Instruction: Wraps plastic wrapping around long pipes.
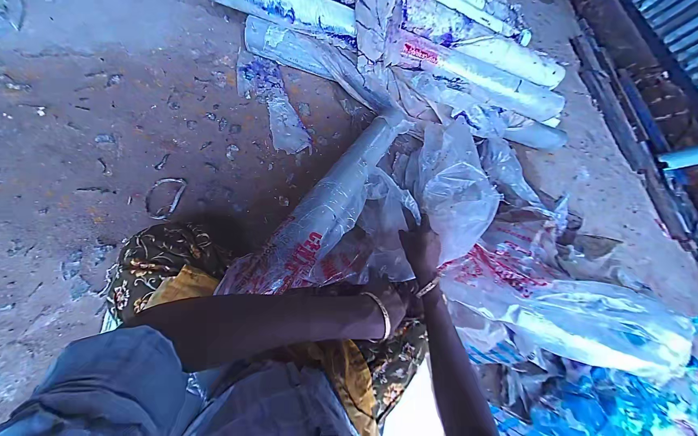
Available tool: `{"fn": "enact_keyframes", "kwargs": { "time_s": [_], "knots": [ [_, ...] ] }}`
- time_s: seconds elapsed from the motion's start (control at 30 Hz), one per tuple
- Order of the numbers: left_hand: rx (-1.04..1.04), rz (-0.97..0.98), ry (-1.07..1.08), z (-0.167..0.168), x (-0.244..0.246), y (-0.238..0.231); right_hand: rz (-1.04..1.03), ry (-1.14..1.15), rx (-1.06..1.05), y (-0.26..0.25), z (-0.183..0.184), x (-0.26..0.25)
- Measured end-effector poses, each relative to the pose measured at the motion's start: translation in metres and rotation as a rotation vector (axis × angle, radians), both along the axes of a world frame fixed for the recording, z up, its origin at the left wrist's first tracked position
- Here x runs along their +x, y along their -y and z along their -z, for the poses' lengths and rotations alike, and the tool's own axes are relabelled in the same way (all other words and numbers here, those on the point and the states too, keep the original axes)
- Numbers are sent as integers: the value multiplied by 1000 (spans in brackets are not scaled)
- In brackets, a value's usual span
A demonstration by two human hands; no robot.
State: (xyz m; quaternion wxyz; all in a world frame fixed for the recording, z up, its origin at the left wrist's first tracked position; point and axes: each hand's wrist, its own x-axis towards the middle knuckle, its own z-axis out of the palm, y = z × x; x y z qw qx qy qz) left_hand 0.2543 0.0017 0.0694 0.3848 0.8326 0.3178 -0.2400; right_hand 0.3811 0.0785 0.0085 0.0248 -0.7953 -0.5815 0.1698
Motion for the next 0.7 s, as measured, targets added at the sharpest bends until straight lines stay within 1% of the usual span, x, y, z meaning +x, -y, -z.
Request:
{"fn": "enact_keyframes", "kwargs": {
  "time_s": [0.03, 0.1, 0.13, 0.17, 0.2, 0.23, 0.3, 0.4, 0.47, 0.5, 0.6, 0.7],
  "knots": [
    [32, -42, 15, -9, -18, 0, 49, -20, 104, -9, 1, 17],
    [181, -264, 32, -14, -61, -9, 96, -94, 332, -32, -17, 56],
    [242, -398, 5, -8, -80, -16, 102, -136, 410, -44, -29, 72],
    [278, -515, -42, 6, -94, -25, 99, -177, 458, -56, -35, 86],
    [296, -610, -69, 22, -105, -33, 102, -223, 475, -69, -40, 93],
    [297, -663, -87, 36, -110, -38, 127, -263, 456, -82, -42, 95],
    [270, -688, -116, 47, -109, -43, 208, -385, 410, -88, -48, 88],
    [241, -717, -110, 44, -102, -43, 297, -626, 471, -57, -53, 72],
    [263, -738, -61, 42, -110, -48, 347, -774, 542, -31, -57, 63],
    [256, -732, -43, 41, -117, -50, 358, -811, 572, -16, -60, 57],
    [248, -759, 13, 37, -132, -52, 271, -819, 579, 35, -66, 34],
    [261, -847, 68, 43, -140, -52, 117, -800, 403, 75, -67, 7]
  ]
}}
